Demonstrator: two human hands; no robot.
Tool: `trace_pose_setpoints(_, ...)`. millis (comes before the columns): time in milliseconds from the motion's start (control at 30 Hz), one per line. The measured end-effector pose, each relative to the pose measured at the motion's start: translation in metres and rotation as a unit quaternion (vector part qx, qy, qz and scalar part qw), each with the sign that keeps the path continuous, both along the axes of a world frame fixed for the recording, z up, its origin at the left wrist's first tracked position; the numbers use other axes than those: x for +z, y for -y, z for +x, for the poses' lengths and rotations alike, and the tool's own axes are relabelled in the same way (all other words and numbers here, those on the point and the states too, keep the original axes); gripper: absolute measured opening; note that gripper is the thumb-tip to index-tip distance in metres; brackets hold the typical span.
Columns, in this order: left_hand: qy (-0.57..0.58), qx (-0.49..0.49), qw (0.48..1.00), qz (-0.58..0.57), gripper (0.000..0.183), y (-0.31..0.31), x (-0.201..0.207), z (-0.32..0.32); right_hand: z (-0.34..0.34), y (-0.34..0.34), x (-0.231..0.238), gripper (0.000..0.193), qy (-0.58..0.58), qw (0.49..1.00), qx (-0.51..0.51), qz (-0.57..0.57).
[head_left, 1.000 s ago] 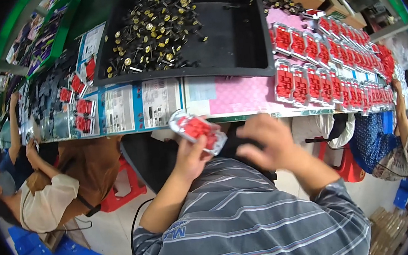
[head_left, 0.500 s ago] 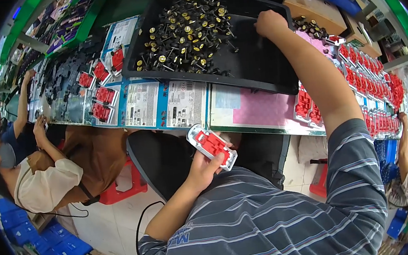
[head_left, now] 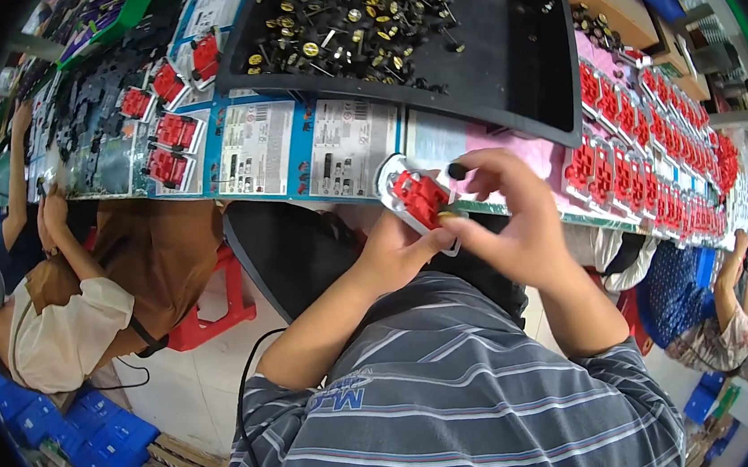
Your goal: The person assembles toy cars by picking up wheel axles from a tray, attaching them onto toy car bodies by hand, and setting the assembled cars onto the table.
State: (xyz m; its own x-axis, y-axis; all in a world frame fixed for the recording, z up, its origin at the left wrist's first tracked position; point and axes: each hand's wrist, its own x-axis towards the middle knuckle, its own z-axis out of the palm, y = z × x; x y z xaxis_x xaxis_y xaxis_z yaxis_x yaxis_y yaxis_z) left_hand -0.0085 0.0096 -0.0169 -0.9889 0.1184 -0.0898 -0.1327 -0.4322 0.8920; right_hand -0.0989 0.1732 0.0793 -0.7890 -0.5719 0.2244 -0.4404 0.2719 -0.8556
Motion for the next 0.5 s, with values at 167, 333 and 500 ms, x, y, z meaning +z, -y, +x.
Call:
trace_pose_setpoints(167, -0.103, -0.016, 0.988, -0.111, 0.040, -0.010, -0.010, 0.000, 0.008, 0.014, -0.011, 0.051, 0.001, 0.999, -0.015, 0.047)
trace_pose_setpoints(333, -0.115, -0.035, 0.981, -0.152, 0.032, -0.010, -0.009, 0.004, 0.008, 0.016, -0.007, 0.054, -0.022, 0.997, 0.017, 0.070)
trace_pose_setpoints(500, -0.084, 0.008, 0.994, -0.068, 0.031, -0.012, -0.004, 0.011, 0.011, 0.012, -0.004, 0.054, -0.016, 0.998, 0.038, 0.056)
